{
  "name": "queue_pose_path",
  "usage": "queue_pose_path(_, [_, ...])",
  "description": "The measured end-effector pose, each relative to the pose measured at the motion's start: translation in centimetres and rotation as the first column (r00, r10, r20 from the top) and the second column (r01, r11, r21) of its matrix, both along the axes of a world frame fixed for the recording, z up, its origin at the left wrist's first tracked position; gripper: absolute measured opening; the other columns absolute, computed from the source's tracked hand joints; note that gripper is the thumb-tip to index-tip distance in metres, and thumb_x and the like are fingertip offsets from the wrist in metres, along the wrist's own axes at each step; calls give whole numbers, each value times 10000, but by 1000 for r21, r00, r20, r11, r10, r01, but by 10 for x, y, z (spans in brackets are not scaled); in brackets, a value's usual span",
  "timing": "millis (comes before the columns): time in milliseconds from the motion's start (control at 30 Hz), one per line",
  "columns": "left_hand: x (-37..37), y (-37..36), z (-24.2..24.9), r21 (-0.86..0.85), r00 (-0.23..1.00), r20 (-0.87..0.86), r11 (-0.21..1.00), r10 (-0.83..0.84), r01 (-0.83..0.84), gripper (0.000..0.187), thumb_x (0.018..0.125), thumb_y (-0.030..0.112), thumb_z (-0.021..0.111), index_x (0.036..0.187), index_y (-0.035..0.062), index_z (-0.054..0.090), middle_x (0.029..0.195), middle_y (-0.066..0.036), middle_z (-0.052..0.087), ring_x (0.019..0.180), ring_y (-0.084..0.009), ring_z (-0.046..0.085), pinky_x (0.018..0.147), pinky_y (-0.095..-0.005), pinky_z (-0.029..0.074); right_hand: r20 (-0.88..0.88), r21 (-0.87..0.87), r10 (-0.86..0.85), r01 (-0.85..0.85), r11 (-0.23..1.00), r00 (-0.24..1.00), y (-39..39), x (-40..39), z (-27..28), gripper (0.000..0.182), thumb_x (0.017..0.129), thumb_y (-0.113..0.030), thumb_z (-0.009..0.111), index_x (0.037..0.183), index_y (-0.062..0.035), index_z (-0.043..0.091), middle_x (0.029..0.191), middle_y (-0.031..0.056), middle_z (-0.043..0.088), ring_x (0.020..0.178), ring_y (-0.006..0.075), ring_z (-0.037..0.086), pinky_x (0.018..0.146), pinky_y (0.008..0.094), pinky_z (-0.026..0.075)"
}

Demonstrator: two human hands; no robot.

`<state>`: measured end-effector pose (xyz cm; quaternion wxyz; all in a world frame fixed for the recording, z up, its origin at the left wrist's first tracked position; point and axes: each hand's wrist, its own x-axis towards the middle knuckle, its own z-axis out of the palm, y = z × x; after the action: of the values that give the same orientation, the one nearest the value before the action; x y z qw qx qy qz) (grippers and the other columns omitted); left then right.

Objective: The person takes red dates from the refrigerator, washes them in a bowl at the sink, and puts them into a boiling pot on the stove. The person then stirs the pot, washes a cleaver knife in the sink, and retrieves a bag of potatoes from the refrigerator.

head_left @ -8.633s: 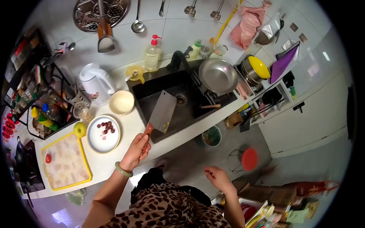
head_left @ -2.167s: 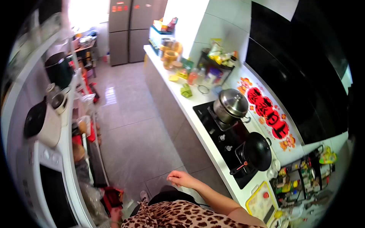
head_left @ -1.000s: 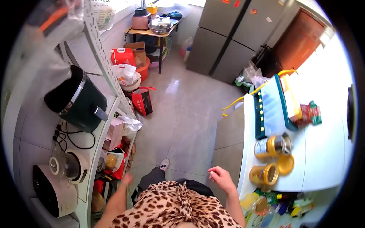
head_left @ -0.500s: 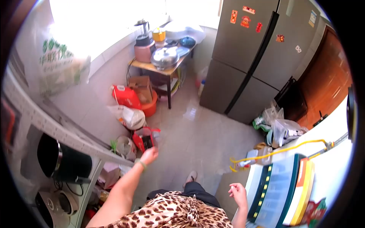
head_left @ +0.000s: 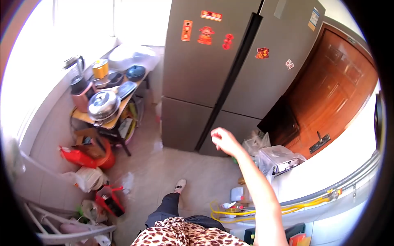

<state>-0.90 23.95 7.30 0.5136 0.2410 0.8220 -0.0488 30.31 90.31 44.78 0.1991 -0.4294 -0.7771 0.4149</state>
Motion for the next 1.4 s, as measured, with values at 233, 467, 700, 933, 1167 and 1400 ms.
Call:
queue_pose_path(233, [-63,337,-27,510,907,-53,792,419,-336,218,820,176,613,949,1,637,809,-172,680,766,-312,676,707,-400,543,623,603,-431,-49,797,652,260,-50,84,318,865,-148,550,1166,-55,597,1285,138,516,1088,331,601,903,440,500])
queue_pose_path(467, [-16,721,231,954,978,-119,254,-171,160,220,849,102,620,1060,40,624,926,-153,656,855,-310,643,763,-377,515,797,564,-471,-188,804,377,360,-27,82,233,848,-98,561,1023,14,667,1087,169,651,958,334,675,760,417,555])
queue_pose_path(700, [83,861,402,860,774,-499,-111,-389,499,278,846,129,619,1118,69,617,1067,-114,629,909,-314,632,796,-387,519,649,668,-383,-252,701,657,314,8,81,242,858,-246,628,825,-8,653,900,168,602,731,338,665,628,436,547])
queue_pose_path(933, [161,943,447,448,348,-871,-272,-345,851,211,836,153,634,1015,50,593,1052,-133,580,786,-272,657,634,-372,538,469,438,135,-363,822,873,191,128,130,222,864,-231,650,916,-15,657,953,177,616,704,282,661,636,400,551])
queue_pose_path(1167, [187,988,430,169,115,-887,-83,-447,982,246,897,265,602,1014,49,611,1003,-146,603,780,-273,674,606,-349,547,-378,-139,-648,651,746,662,81,359,128,186,964,-222,540,951,-52,616,755,33,608,602,95,514,524,238,393])
queue_pose_path(1400, [203,990,408,175,174,-903,32,-393,984,286,868,328,631,972,63,664,1059,-163,594,828,-284,666,650,-355,552,-834,-385,-507,887,257,-215,145,472,50,221,925,-220,579,1025,-47,672,1015,99,674,863,154,635,697,289,518])
